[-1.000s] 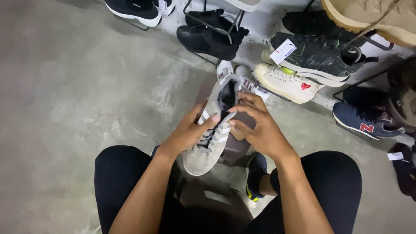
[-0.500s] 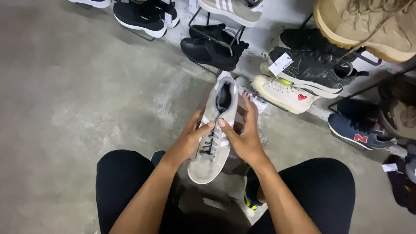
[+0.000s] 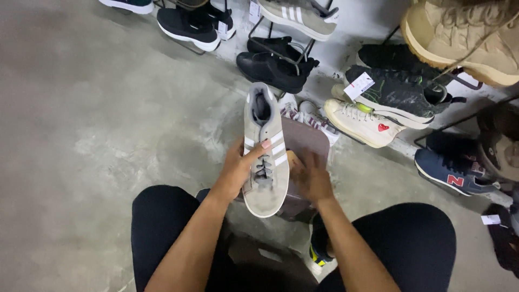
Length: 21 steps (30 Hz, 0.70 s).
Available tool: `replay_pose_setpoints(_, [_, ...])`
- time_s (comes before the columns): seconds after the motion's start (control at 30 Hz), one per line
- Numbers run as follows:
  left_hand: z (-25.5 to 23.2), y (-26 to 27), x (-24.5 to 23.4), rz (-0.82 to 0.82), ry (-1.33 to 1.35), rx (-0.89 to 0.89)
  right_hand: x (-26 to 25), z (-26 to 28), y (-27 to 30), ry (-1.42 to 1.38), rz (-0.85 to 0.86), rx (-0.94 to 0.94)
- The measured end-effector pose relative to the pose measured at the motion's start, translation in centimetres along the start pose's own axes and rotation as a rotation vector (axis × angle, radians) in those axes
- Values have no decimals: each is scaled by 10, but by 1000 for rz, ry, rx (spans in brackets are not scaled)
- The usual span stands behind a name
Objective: Cleaning a grey sneaker by brushing it with a small brush while sitting near a shoe rack.
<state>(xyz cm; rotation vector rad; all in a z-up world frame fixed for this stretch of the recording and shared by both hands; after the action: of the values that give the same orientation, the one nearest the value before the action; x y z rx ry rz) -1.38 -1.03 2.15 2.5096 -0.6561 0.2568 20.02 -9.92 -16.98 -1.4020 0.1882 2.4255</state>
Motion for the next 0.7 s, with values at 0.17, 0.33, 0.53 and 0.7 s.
replay_pose_setpoints(0.17, [-22,15,1,-58,-12,-26,15,-5,15,212,99,-152])
replay_pose_setpoints(0.33, [-18,18,-9,-104,-39,-47,-40,44,14,-143,-135,-264])
replay_pose_setpoints(0.53, [-15,29,-20,-201,9,45,-89,110,50,-326,-271,-514])
replay_pose_setpoints(0.7, [4,33,-28,-178,73,131,-91,131,71,261,160,-422])
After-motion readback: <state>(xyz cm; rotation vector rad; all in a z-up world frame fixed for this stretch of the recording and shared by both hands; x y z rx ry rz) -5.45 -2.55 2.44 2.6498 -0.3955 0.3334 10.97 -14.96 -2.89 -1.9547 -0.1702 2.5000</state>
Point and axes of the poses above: each hand's wrist, its own y-axis away from the middle knuckle, its own x-axis out of the palm, z = x × y, the point moved 1 cm from there along -y, towards the middle knuckle, and after that the axes turned 8 degrees about -x, right-handed, at the moved point
